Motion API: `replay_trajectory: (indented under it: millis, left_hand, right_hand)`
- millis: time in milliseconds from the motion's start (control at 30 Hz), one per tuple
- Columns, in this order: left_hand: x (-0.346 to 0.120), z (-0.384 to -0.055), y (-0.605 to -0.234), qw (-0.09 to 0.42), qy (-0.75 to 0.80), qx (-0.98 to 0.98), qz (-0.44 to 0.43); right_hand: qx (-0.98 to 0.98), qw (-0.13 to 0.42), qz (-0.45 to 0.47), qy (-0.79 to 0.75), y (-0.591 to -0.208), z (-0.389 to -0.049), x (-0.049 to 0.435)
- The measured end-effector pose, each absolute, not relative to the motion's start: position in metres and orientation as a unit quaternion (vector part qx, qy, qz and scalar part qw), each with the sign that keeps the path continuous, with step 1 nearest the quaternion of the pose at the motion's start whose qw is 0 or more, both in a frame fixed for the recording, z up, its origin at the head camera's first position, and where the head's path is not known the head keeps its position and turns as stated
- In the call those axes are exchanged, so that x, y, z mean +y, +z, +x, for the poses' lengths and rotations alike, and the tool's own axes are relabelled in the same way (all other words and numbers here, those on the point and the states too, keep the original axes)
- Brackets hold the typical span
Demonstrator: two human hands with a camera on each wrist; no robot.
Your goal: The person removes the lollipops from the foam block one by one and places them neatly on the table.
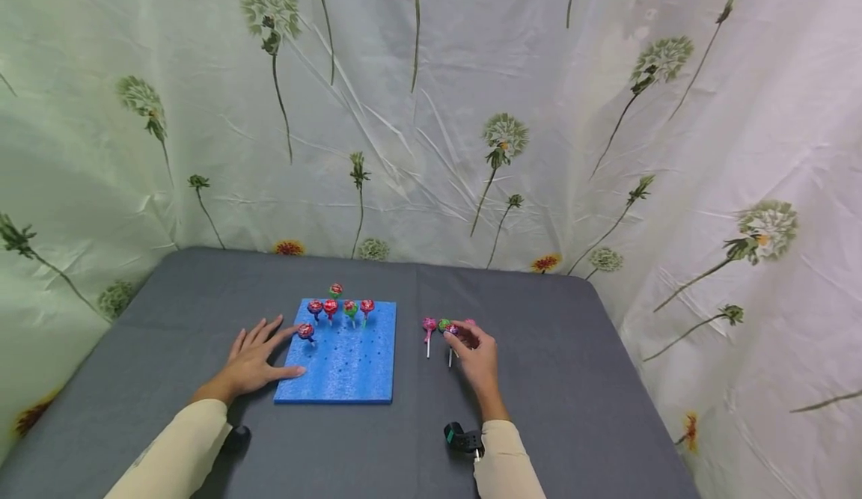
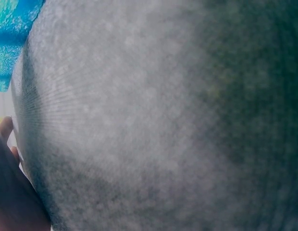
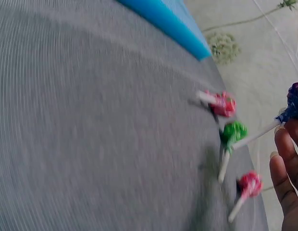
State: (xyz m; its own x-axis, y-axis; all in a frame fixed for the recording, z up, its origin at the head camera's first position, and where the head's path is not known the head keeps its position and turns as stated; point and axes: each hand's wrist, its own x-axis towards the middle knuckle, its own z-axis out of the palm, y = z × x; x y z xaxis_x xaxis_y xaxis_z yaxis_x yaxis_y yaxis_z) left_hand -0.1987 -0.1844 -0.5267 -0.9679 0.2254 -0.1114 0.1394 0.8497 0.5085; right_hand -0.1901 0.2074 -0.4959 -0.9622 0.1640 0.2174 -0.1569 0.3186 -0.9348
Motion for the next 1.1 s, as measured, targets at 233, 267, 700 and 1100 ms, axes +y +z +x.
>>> replay_trajectory:
  millis: [233, 267, 700, 1100]
  left_hand:
    - [-0.184, -0.200, -0.529, 0.084, 0.250, 0.960, 0.091]
    - [-0.183, -0.200, -0.528, 0.085, 0.251, 0.960, 0.091]
    - [-0.184, -0.200, -0.528, 0.081, 0.251, 0.960, 0.094]
    - [-0.184, -0.200, -0.529, 0.077, 0.253, 0.960, 0.094]
  right_hand:
    - [-0.792, 0.154, -0.015, 0.590, -0.509, -0.197, 0.231]
    - [-0.792, 0.155, -0.017, 0.590, -0.509, -0.197, 0.234]
    - [-0.795, 0.164, -0.055, 0.582, -0.506, -0.210, 0.262]
    - [-0.829, 0.110, -0.105, 0.538, -0.503, -0.222, 0.286]
